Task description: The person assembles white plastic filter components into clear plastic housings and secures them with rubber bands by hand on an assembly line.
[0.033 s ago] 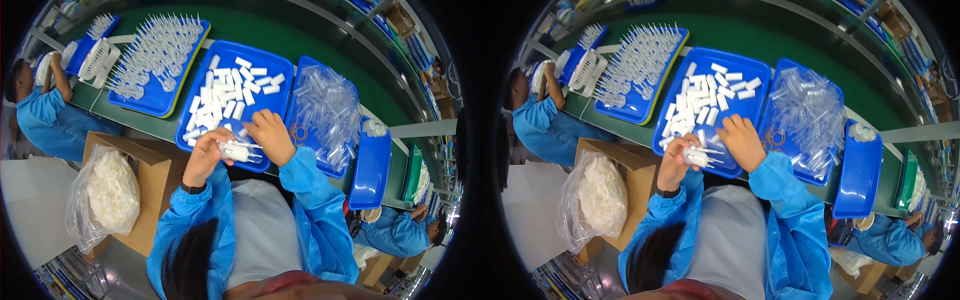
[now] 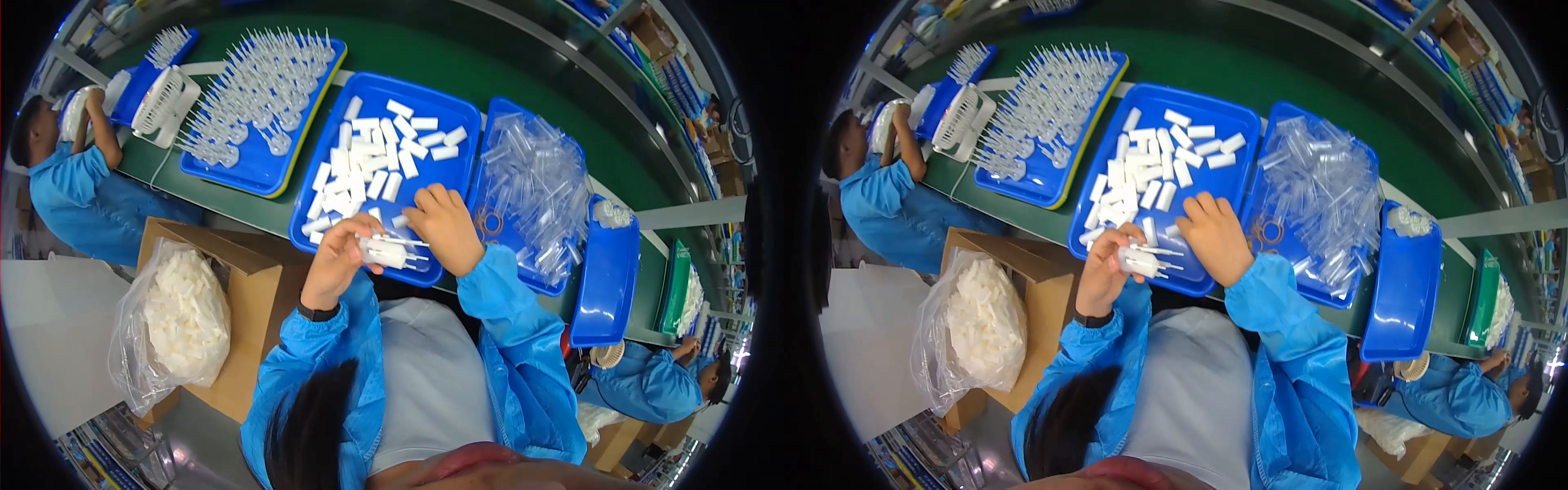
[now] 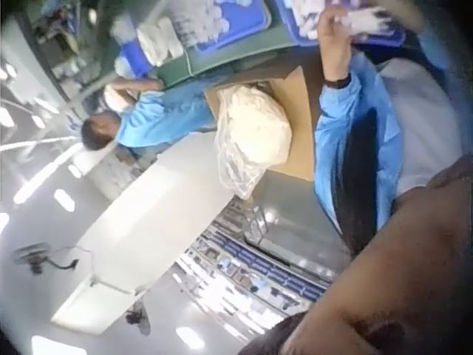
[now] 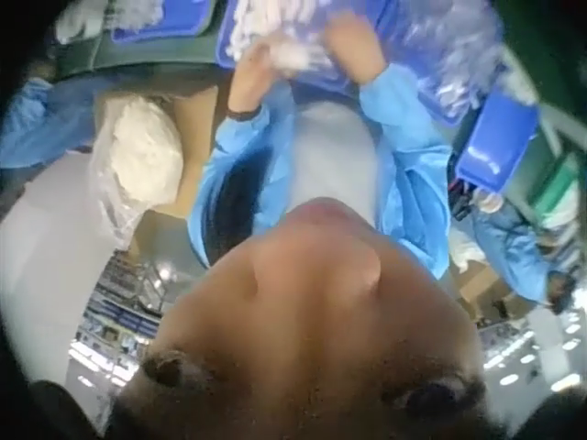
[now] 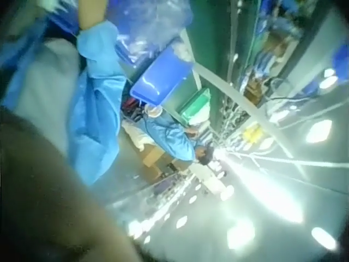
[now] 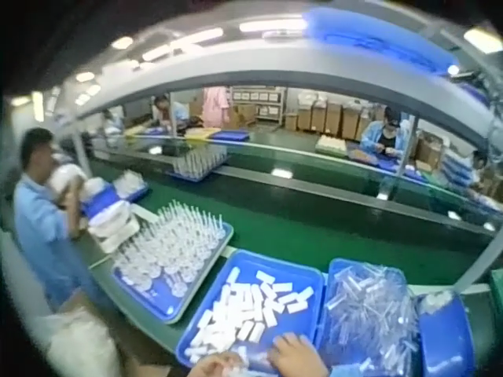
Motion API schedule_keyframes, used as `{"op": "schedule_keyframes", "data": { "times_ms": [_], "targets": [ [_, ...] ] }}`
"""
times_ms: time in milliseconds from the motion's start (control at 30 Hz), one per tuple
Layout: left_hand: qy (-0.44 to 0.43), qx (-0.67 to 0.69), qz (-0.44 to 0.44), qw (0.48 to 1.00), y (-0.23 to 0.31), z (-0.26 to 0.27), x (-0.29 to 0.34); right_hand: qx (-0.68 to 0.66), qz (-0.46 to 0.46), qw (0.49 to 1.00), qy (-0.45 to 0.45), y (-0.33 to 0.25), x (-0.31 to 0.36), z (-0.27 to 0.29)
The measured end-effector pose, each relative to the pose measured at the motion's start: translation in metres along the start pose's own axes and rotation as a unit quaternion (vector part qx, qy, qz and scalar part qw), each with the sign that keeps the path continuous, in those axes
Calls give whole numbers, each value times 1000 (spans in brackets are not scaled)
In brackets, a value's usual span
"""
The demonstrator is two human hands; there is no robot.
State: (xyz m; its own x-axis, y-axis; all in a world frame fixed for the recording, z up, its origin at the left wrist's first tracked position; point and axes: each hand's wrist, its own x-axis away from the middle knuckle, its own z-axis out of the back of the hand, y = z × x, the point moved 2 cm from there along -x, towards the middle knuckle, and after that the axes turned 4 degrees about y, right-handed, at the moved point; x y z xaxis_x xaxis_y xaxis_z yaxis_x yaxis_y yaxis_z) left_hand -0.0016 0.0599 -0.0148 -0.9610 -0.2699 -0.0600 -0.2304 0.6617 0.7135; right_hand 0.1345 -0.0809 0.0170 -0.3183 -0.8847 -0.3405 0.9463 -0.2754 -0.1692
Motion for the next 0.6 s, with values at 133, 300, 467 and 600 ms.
{"op": "schedule_keyframes", "data": {
  "times_ms": [133,300,467,600],
  "targets": [
    [30,-34,3,999,-1,4,3,-35,-20,999,-35,-3,5,6],
    [56,-26,24,998,5,-6,-3,-170,-57,983,32,-1,11,27],
    [5,-41,33,999,0,-4,-6,-261,-100,957,76,-1,18,47],
    [-53,-42,60,996,-2,-17,-8,-435,-221,873,28,3,29,44]
  ]
}}
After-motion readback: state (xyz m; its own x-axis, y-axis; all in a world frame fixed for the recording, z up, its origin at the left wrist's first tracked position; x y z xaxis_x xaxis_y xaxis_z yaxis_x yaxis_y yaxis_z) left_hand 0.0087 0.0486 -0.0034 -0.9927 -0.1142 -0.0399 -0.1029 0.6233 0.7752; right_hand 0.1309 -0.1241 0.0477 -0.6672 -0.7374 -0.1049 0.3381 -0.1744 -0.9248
